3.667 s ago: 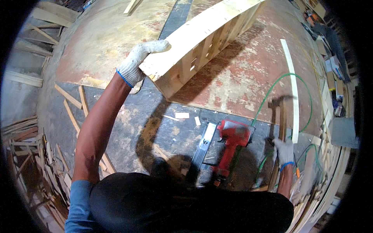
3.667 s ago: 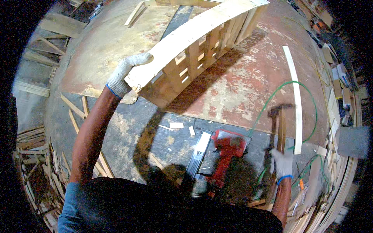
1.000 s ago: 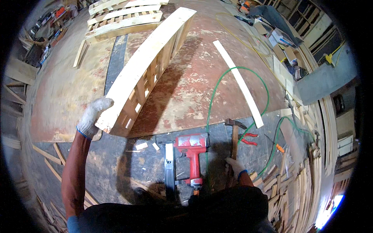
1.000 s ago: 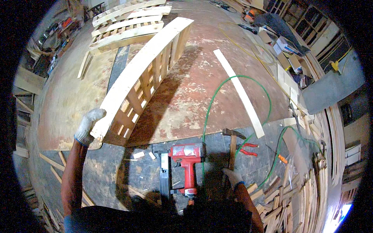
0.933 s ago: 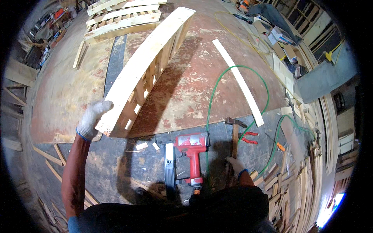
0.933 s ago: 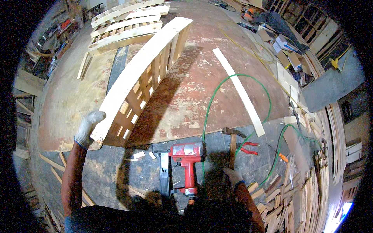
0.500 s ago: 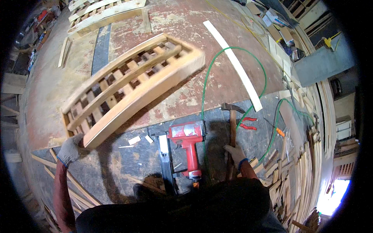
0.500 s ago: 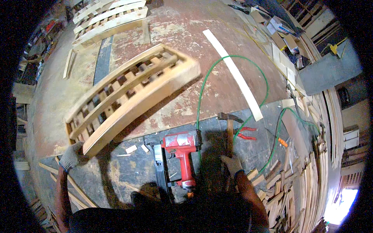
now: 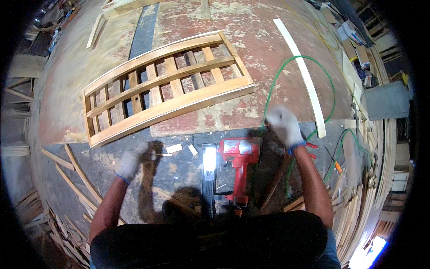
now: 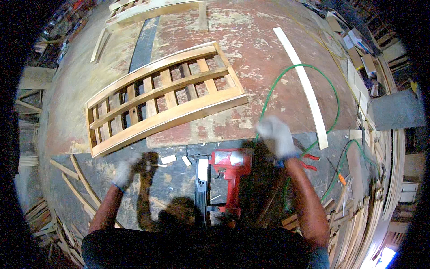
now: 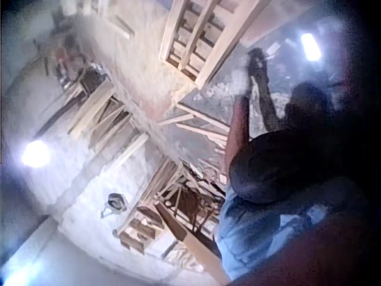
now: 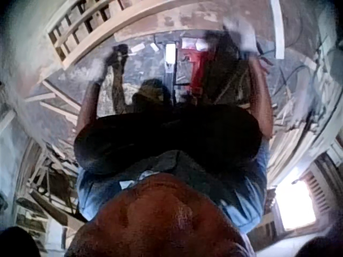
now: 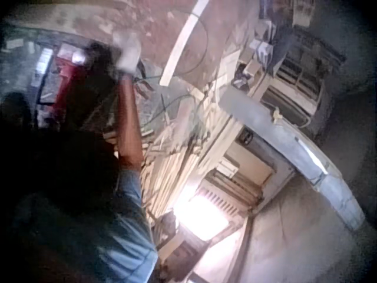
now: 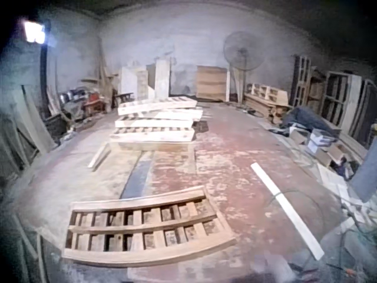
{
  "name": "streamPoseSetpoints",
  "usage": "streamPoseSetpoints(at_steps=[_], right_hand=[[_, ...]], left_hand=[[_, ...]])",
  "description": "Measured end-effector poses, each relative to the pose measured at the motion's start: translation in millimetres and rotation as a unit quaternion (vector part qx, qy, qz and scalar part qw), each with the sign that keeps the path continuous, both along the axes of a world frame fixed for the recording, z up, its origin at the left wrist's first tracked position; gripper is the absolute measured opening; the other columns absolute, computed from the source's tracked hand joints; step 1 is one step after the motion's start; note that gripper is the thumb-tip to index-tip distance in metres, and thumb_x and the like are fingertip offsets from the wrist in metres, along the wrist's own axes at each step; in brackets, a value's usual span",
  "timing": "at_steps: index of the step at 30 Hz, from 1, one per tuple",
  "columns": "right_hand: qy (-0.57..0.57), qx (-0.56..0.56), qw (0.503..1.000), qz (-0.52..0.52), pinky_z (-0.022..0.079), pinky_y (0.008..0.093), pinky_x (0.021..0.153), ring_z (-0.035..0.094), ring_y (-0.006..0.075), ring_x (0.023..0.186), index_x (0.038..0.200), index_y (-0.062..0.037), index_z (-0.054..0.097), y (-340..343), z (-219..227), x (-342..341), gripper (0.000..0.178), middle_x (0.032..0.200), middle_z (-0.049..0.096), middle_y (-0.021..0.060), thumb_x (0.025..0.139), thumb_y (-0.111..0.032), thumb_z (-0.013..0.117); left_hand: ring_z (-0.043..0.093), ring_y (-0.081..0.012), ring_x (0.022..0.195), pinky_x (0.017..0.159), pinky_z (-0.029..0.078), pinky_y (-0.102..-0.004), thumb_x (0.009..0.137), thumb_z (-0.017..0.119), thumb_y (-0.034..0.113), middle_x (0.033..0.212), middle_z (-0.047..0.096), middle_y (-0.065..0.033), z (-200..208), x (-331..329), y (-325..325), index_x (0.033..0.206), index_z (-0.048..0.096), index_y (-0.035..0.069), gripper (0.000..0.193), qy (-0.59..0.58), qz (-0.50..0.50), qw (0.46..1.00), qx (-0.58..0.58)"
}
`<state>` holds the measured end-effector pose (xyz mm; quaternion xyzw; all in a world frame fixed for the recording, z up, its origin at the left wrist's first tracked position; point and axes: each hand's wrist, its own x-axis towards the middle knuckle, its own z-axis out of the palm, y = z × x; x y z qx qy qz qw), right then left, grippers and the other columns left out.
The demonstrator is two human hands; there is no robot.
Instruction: The person sits on the floor and uses a red pneumatic nail gun to assemble a rectangular wooden frame. They then stand up, pick up a metal ruler, and measure several wooden planks on a workbench, marking them with a pencil.
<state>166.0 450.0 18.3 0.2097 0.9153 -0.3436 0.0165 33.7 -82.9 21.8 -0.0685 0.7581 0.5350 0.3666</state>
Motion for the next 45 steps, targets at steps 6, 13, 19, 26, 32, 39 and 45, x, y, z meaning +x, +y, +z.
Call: streamPoseSetpoints(at_steps=[6, 13, 19, 26, 32, 39, 45], right_hand=[[-0.037, 0.054, 0.997, -0.030, 0.053, 0.0495, 0.090, 0.070, 0.0410, 0.106, 0.116, -0.0019, 0.072, -27, 5, -180, 0.060, 0.111, 0.073, 0.0277, 0.091, -0.056, 0.065], [-0.076, -0.051, 0.996, -0.009, 0.058, 0.0393, 0.073, 0.073, 0.0245, 0.079, 0.116, 0.0015, 0.073, -6, -31, -214, 0.047, 0.095, 0.077, 0.0161, 0.088, -0.035, 0.076], [-0.024, -0.273, 0.958, -0.086, 0.056, 0.0359, 0.066, 0.070, 0.0204, 0.073, 0.106, 0.0053, 0.072, -49, 36, -150, 0.033, 0.088, 0.072, 0.0120, 0.085, -0.020, 0.076], [0.014, -0.290, 0.928, -0.235, 0.055, 0.0366, 0.066, 0.070, 0.0195, 0.074, 0.104, 0.0039, 0.072, -47, 52, -45, 0.035, 0.089, 0.071, 0.0102, 0.084, -0.025, 0.076], [0.022, -0.387, 0.921, 0.035, 0.057, 0.0403, 0.090, 0.070, 0.0262, 0.104, 0.117, -0.0052, 0.068, -179, 49, 18, 0.030, 0.108, 0.073, 0.0121, 0.098, -0.029, 0.066], [-0.061, -0.498, 0.770, 0.393, 0.055, 0.0387, 0.091, 0.069, 0.0241, 0.102, 0.117, -0.0042, 0.070, -271, 78, 20, 0.031, 0.112, 0.070, 0.0155, 0.097, -0.027, 0.066], [0.102, -0.148, 0.906, 0.384, 0.057, 0.0416, 0.083, 0.070, 0.0305, 0.097, 0.103, -0.0072, 0.073, -214, 32, 48, 0.017, 0.104, 0.071, 0.0128, 0.097, -0.019, 0.063]], left_hand=[[0.069, -0.0313, 0.114, 0.103, 0.054, -0.0447, 0.109, 0.050, 0.038, 0.123, 0.071, -0.0192, -50, 20, 8, 0.136, 0.060, -0.004, 0.051, -0.159, 0.085, 0.946, 0.270], [0.069, -0.0382, 0.113, 0.101, 0.058, -0.0487, 0.107, 0.055, 0.045, 0.124, 0.066, -0.0246, -63, 1, 4, 0.136, 0.052, -0.004, 0.057, -0.190, 0.236, 0.872, 0.385], [0.066, -0.0404, 0.120, 0.102, 0.058, -0.0498, 0.100, 0.061, 0.055, 0.135, 0.060, -0.0275, -31, 2, -3, 0.147, 0.043, -0.006, 0.079, -0.079, 0.298, 0.830, 0.464], [0.064, -0.0331, 0.122, 0.102, 0.059, -0.0463, 0.102, 0.066, 0.038, 0.137, 0.059, -0.0212, -12, -19, 22, 0.147, 0.049, 0.003, 0.060, -0.028, 0.256, 0.856, 0.449], [0.054, -0.0264, 0.135, 0.115, 0.042, -0.0380, 0.105, 0.061, 0.039, 0.145, 0.059, -0.0172, 29, -160, 23, 0.151, 0.049, 0.002, 0.060, 0.224, 0.101, 0.966, 0.082], [0.060, -0.0308, 0.134, 0.112, 0.045, -0.0389, 0.101, 0.067, 0.038, 0.142, 0.063, -0.0215, 75, -105, 69, 0.143, 0.060, 0.002, 0.056, 0.459, -0.126, 0.868, -0.140], [0.063, -0.0416, 0.125, 0.110, 0.048, -0.0446, 0.098, 0.067, 0.033, 0.133, 0.065, -0.0258, 53, 20, 50, 0.134, 0.064, -0.001, 0.050, 0.291, -0.215, 0.924, -0.122]])
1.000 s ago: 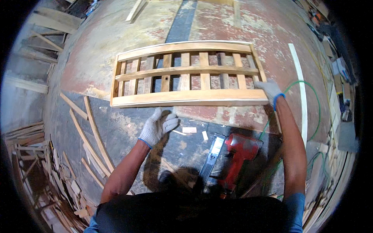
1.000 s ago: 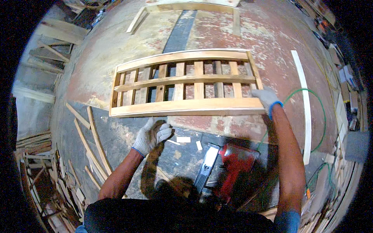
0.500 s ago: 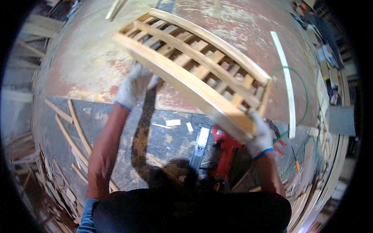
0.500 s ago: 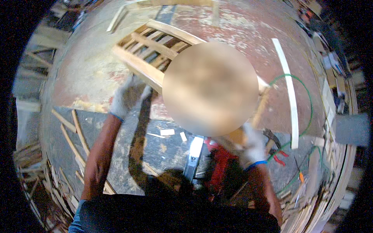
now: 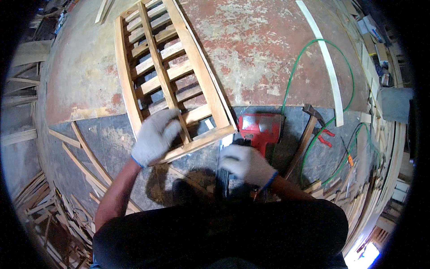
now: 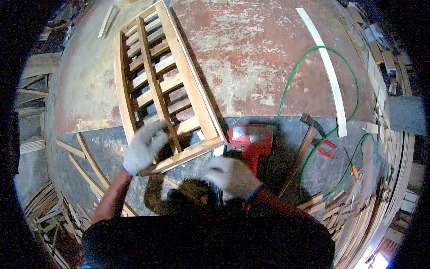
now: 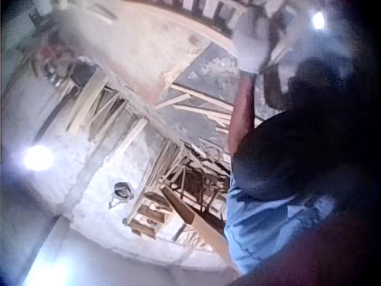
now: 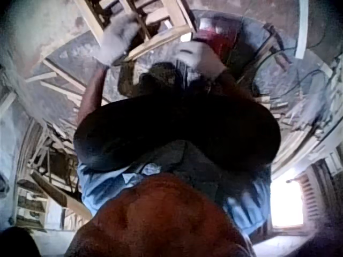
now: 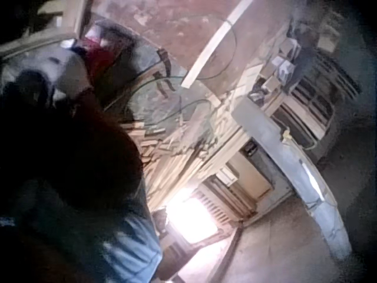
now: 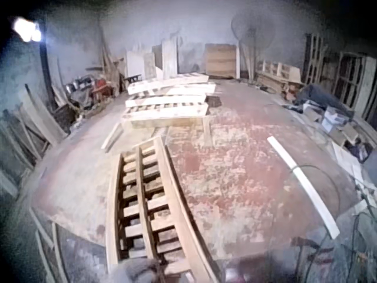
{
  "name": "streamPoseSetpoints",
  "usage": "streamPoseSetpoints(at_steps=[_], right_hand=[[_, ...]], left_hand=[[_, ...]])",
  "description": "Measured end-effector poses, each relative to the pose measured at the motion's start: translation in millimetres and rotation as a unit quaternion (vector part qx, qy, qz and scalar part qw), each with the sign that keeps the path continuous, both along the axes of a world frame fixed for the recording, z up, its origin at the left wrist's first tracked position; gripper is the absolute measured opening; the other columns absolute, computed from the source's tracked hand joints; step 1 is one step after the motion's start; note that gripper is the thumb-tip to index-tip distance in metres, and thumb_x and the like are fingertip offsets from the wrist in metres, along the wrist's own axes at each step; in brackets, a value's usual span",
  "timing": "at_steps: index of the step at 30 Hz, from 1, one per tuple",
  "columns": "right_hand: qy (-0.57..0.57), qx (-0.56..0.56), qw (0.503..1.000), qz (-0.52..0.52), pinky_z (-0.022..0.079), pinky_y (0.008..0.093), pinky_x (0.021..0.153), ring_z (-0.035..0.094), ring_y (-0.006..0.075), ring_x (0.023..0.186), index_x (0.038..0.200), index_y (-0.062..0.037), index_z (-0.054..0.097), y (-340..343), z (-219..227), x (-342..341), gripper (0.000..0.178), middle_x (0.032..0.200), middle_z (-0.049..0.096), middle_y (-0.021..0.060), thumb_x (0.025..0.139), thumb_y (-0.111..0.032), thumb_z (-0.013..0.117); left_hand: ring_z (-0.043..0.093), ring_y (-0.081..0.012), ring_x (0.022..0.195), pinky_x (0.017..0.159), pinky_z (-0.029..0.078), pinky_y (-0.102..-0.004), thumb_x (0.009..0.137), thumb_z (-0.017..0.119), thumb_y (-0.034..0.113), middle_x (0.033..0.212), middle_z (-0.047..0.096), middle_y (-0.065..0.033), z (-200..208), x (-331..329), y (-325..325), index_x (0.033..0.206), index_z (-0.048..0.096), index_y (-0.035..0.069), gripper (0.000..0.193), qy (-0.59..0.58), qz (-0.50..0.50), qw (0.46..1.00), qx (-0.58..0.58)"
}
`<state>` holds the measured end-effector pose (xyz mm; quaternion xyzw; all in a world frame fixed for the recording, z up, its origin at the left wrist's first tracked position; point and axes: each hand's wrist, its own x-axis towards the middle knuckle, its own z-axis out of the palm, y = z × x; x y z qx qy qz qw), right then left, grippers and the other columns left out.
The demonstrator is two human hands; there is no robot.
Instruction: The person sits on the floor and uses a red pneumatic nail gun to assemble a rectangular wooden frame. They then stand up, pick up a metal ruler, and measure several wooden planks on a workbench, marking them with a pencil.
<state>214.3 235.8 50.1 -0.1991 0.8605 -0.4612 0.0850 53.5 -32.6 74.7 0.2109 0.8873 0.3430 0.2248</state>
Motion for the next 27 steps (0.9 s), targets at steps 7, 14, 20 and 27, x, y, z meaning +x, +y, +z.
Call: streamPoseSetpoints(at_steps=[7, 14, 20, 27], right_hand=[[-0.203, 0.114, 0.868, -0.438, 0.055, 0.0456, 0.086, 0.070, 0.0383, 0.099, 0.105, -0.0050, 0.070, 74, -29, 69, 0.030, 0.101, 0.073, 0.0209, 0.093, -0.032, 0.069], [-0.424, -0.309, 0.713, -0.466, 0.053, 0.0322, 0.072, 0.066, 0.0162, 0.081, 0.111, -0.0042, 0.068, 46, -63, 60, 0.030, 0.097, 0.069, 0.0055, 0.095, -0.029, 0.069], [-0.436, -0.275, 0.730, -0.449, 0.055, 0.0373, 0.066, 0.068, 0.0213, 0.075, 0.119, -0.0048, 0.066, 75, -60, 50, 0.036, 0.086, 0.069, 0.0055, 0.091, -0.026, 0.075], [-0.369, -0.276, 0.736, -0.496, 0.048, 0.0327, 0.048, 0.058, 0.0191, 0.053, 0.104, -0.0052, 0.060, 91, -13, 53, 0.020, 0.067, 0.059, 0.0053, 0.096, -0.024, 0.064]], left_hand=[[0.059, -0.0437, 0.113, 0.098, 0.048, -0.0507, 0.087, 0.074, 0.038, 0.125, 0.063, -0.0220, 13, 51, 5, 0.135, 0.061, 0.005, 0.060, 0.123, -0.201, 0.965, -0.118], [0.066, -0.0357, 0.104, 0.087, 0.052, -0.0486, 0.091, 0.072, 0.028, 0.113, 0.066, -0.0166, -19, 57, -12, 0.148, 0.045, 0.010, 0.066, 0.119, -0.201, 0.941, -0.244], [0.065, -0.0382, 0.089, 0.077, 0.052, -0.0517, 0.090, 0.073, 0.034, 0.095, 0.065, -0.0141, -25, 65, -36, 0.151, 0.047, 0.013, 0.070, 0.172, -0.184, 0.938, -0.237], [0.069, -0.0363, 0.101, 0.088, 0.056, -0.0475, 0.094, 0.070, 0.032, 0.109, 0.069, -0.0161, 10, 60, -50, 0.143, 0.055, 0.007, 0.057, 0.079, -0.137, 0.942, -0.296]])
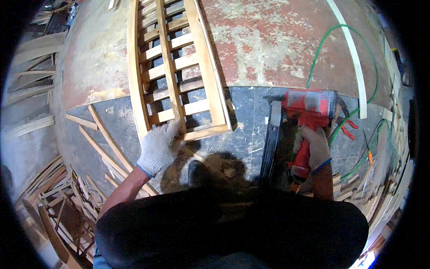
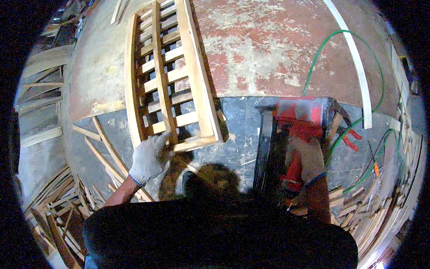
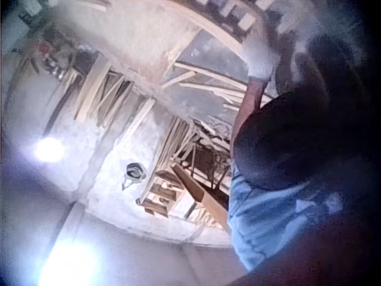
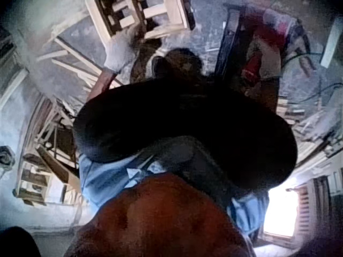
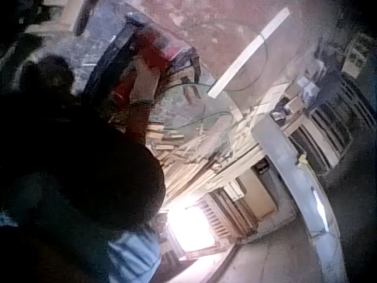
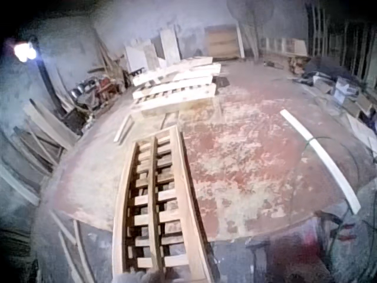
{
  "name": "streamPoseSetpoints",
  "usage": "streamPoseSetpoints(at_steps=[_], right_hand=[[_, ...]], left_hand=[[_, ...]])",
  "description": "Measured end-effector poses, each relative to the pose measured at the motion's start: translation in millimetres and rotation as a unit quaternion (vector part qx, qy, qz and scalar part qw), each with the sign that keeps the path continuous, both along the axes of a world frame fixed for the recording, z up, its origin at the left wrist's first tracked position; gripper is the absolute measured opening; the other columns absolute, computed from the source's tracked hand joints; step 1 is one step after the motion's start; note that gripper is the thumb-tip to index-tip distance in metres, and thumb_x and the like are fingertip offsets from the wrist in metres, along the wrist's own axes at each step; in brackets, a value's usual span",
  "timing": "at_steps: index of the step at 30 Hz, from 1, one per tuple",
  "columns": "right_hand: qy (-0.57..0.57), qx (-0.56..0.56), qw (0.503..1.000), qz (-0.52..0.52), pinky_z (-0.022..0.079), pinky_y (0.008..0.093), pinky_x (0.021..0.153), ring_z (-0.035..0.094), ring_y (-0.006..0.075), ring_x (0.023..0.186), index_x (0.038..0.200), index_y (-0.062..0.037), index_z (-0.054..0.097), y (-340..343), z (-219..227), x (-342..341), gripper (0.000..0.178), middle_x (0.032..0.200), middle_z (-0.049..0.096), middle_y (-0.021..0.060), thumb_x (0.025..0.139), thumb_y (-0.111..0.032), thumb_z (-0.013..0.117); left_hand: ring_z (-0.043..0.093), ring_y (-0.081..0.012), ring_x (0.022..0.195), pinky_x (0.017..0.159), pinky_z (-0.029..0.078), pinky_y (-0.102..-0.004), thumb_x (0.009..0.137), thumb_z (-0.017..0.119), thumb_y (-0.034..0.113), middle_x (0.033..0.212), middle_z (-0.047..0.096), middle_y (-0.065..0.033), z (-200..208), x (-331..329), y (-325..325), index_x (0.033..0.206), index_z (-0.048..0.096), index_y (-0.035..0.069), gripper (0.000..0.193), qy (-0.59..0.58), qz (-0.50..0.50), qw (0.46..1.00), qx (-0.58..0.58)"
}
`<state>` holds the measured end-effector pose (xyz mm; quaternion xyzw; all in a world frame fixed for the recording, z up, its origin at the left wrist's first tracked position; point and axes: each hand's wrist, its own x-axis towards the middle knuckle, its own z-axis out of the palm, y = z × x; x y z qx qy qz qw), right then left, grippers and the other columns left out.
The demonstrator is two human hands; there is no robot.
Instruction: The person sits on the floor and uses a red pneumatic nail gun to assemble a rectangular wooden frame. They then stand up, pick up a metal ruler, and measure several wooden planks on a workbench, marking them with a pencil.
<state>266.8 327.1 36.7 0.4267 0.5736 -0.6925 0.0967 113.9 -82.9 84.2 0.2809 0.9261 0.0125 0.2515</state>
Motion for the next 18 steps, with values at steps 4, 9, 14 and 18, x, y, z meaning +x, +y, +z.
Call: streamPoseSetpoints(at_steps=[4, 9, 14, 18], right_hand=[[0.065, -0.035, 0.997, 0.002, 0.047, 0.0327, 0.049, 0.057, 0.0187, 0.053, 0.099, -0.0081, 0.058, 3, -15, 5, 0.020, 0.066, 0.057, 0.0048, 0.097, -0.027, 0.063], [0.020, -0.113, 0.992, -0.046, 0.049, 0.0357, 0.053, 0.058, 0.0192, 0.056, 0.094, -0.0094, 0.061, 9, -33, 11, 0.027, 0.066, 0.060, 0.0052, 0.096, -0.035, 0.065], [0.020, -0.166, 0.979, -0.120, 0.050, 0.0360, 0.053, 0.058, 0.0194, 0.055, 0.097, -0.0100, 0.059, 2, -53, 18, 0.021, 0.067, 0.060, 0.0041, 0.099, -0.031, 0.062], [0.013, -0.198, 0.971, -0.137, 0.050, 0.0357, 0.052, 0.057, 0.0190, 0.055, 0.096, -0.0105, 0.058, 2, -56, 20, 0.018, 0.069, 0.059, 0.0029, 0.101, -0.027, 0.061]], left_hand=[[0.069, -0.0346, 0.107, 0.095, 0.054, -0.0437, 0.101, 0.061, 0.046, 0.120, 0.070, -0.0223, -30, -16, 40, 0.145, 0.052, -0.002, 0.065, -0.054, 0.149, 0.958, 0.240], [0.057, -0.0119, 0.076, 0.067, 0.050, -0.0304, 0.099, 0.067, 0.052, 0.088, 0.061, -0.0025, -60, -54, 98, 0.110, 0.063, 0.004, 0.049, -0.285, 0.293, 0.874, 0.263], [0.056, -0.0095, 0.061, 0.051, 0.045, -0.0281, 0.098, 0.069, 0.051, 0.076, 0.060, -0.0010, -64, -55, 110, 0.104, 0.062, 0.004, 0.047, -0.309, 0.365, 0.845, 0.241], [0.054, -0.0106, 0.057, 0.048, 0.043, -0.0296, 0.099, 0.071, 0.045, 0.072, 0.060, -0.0011, -72, -51, 119, 0.098, 0.062, 0.004, 0.042, -0.300, 0.384, 0.838, 0.245]])
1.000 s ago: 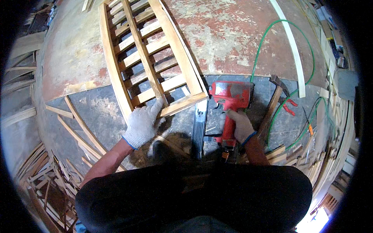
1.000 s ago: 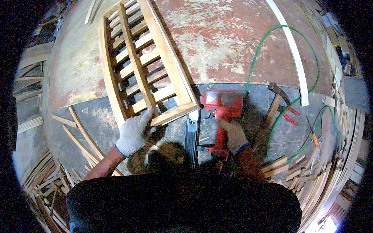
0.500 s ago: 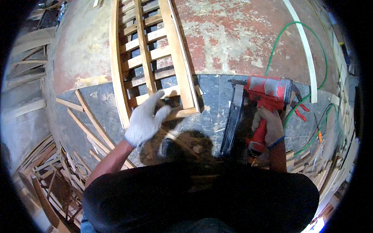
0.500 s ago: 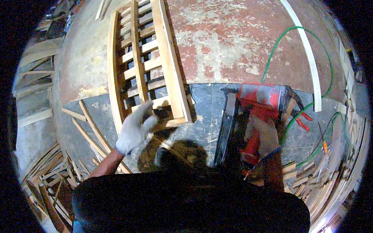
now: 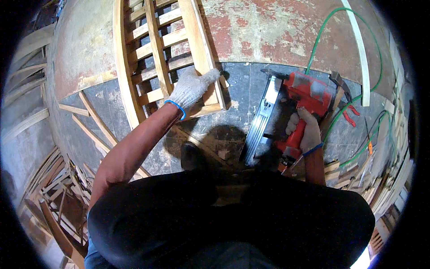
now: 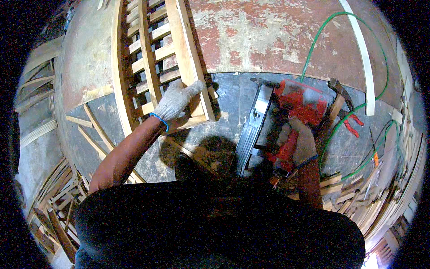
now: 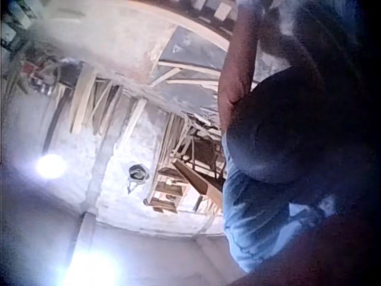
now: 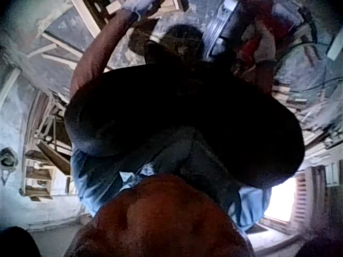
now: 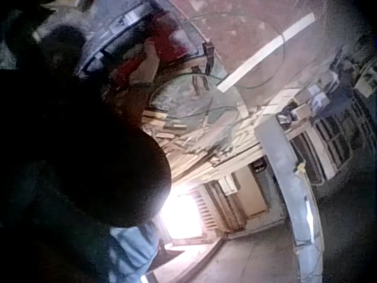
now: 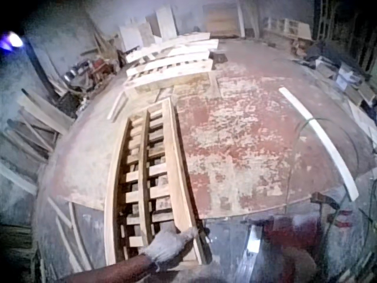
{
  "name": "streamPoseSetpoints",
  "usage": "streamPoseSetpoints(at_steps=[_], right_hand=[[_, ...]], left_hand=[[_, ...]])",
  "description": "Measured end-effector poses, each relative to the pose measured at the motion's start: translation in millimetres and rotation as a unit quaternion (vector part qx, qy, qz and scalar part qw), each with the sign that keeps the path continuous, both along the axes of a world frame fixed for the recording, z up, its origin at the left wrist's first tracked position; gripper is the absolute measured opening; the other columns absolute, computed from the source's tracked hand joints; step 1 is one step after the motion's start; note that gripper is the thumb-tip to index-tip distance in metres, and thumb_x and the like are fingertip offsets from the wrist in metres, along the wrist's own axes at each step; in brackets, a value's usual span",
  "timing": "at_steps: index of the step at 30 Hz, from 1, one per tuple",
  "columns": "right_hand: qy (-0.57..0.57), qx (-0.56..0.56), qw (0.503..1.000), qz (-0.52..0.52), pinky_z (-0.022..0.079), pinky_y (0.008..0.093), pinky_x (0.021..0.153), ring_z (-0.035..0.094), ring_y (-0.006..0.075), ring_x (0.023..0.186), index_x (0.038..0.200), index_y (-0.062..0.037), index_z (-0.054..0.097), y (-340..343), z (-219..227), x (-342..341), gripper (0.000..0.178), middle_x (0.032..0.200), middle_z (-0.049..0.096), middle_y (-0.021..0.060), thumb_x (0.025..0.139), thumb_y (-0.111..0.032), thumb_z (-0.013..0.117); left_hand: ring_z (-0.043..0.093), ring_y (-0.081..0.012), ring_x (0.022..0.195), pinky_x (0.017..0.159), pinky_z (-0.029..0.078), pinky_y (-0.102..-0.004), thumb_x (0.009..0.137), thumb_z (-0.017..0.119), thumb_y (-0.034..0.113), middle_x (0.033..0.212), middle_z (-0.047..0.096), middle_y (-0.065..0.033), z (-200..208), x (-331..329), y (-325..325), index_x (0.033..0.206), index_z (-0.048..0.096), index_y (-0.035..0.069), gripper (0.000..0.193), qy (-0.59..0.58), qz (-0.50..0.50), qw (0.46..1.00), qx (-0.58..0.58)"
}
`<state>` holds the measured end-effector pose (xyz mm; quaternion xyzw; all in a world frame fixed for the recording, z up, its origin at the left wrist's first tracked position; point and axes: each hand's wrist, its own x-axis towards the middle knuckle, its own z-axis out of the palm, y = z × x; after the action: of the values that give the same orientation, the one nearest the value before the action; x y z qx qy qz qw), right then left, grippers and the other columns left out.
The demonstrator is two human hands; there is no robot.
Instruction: The person sits on the floor and uses a red pneumatic nail gun to assemble a rectangular wooden frame. They then stand up, pick up a metal ruler, and measure several wooden planks on a workbench, marking them with a pencil.
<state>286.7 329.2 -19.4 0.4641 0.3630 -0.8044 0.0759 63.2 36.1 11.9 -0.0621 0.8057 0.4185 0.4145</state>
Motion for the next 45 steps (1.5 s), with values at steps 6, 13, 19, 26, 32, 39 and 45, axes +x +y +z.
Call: streamPoseSetpoints(at_steps=[6, 13, 19, 26, 32, 39, 45], right_hand=[[0.008, -0.037, 0.999, -0.019, 0.049, 0.0384, 0.057, 0.057, 0.0214, 0.057, 0.093, -0.0099, 0.058, 0, -4, 3, 0.021, 0.068, 0.057, 0.0032, 0.102, -0.029, 0.059], [0.000, 0.044, 0.998, 0.043, 0.048, 0.0364, 0.057, 0.059, 0.0226, 0.059, 0.081, -0.0087, 0.062, 2, 3, 1, 0.031, 0.067, 0.060, 0.0062, 0.099, -0.034, 0.061], [0.002, 0.052, 0.998, 0.044, 0.050, 0.0365, 0.057, 0.059, 0.0226, 0.057, 0.081, -0.0079, 0.063, 12, 13, -8, 0.030, 0.067, 0.060, 0.0066, 0.097, -0.033, 0.063], [-0.005, -0.014, 1.000, 0.000, 0.050, 0.0366, 0.053, 0.059, 0.0212, 0.056, 0.088, -0.0069, 0.061, 20, -4, 3, 0.022, 0.067, 0.060, 0.0062, 0.097, -0.028, 0.063], [0.008, -0.006, 1.000, 0.020, 0.050, 0.0371, 0.054, 0.059, 0.0213, 0.056, 0.088, -0.0079, 0.060, 22, -2, -5, 0.018, 0.066, 0.060, 0.0059, 0.096, -0.024, 0.062], [0.000, -0.021, 1.000, -0.007, 0.050, 0.0372, 0.055, 0.058, 0.0213, 0.057, 0.088, -0.0078, 0.059, 19, 4, -7, 0.017, 0.067, 0.059, 0.0051, 0.096, -0.022, 0.062], [-0.003, -0.017, 1.000, 0.008, 0.051, 0.0371, 0.056, 0.059, 0.0213, 0.059, 0.089, -0.0075, 0.059, 20, -6, -3, 0.016, 0.069, 0.059, 0.0053, 0.094, -0.021, 0.064]], left_hand=[[0.063, -0.0144, 0.061, 0.055, 0.050, -0.0325, 0.086, 0.083, 0.049, 0.074, 0.069, -0.0075, -24, -2, -7, 0.097, 0.073, -0.005, 0.055, 0.069, 0.033, 0.997, -0.012], [0.051, -0.0130, 0.055, 0.051, 0.040, -0.0321, 0.089, 0.081, 0.046, 0.068, 0.061, -0.0016, 2, -3, 22, 0.087, 0.067, 0.003, 0.045, 0.030, 0.070, 0.997, 0.027], [0.065, -0.0188, 0.068, 0.059, 0.057, -0.0366, 0.095, 0.068, 0.055, 0.082, 0.068, -0.0100, -2, -50, 80, 0.102, 0.069, -0.003, 0.058, 0.017, -0.080, 0.995, 0.059], [0.067, -0.0329, 0.113, 0.103, 0.050, -0.0479, 0.093, 0.068, 0.027, 0.117, 0.069, -0.0195, 39, -67, 86, 0.137, 0.057, 0.006, 0.049, 0.434, -0.511, 0.703, -0.236], [0.054, -0.0329, 0.132, 0.121, 0.034, -0.0513, 0.090, 0.060, 0.020, 0.132, 0.059, -0.0136, 12, -88, 95, 0.150, 0.044, 0.009, 0.063, 0.660, -0.611, 0.431, -0.069], [0.060, -0.0297, 0.109, 0.114, 0.042, -0.0508, 0.086, 0.063, 0.019, 0.103, 0.061, -0.0089, -14, -89, 118, 0.118, 0.059, 0.008, 0.034, 0.646, -0.639, 0.413, -0.063], [0.061, -0.0292, 0.102, 0.112, 0.043, -0.0498, 0.082, 0.064, 0.018, 0.093, 0.059, -0.0083, -20, -84, 122, 0.099, 0.060, 0.009, 0.019, 0.645, -0.614, 0.453, -0.048]])
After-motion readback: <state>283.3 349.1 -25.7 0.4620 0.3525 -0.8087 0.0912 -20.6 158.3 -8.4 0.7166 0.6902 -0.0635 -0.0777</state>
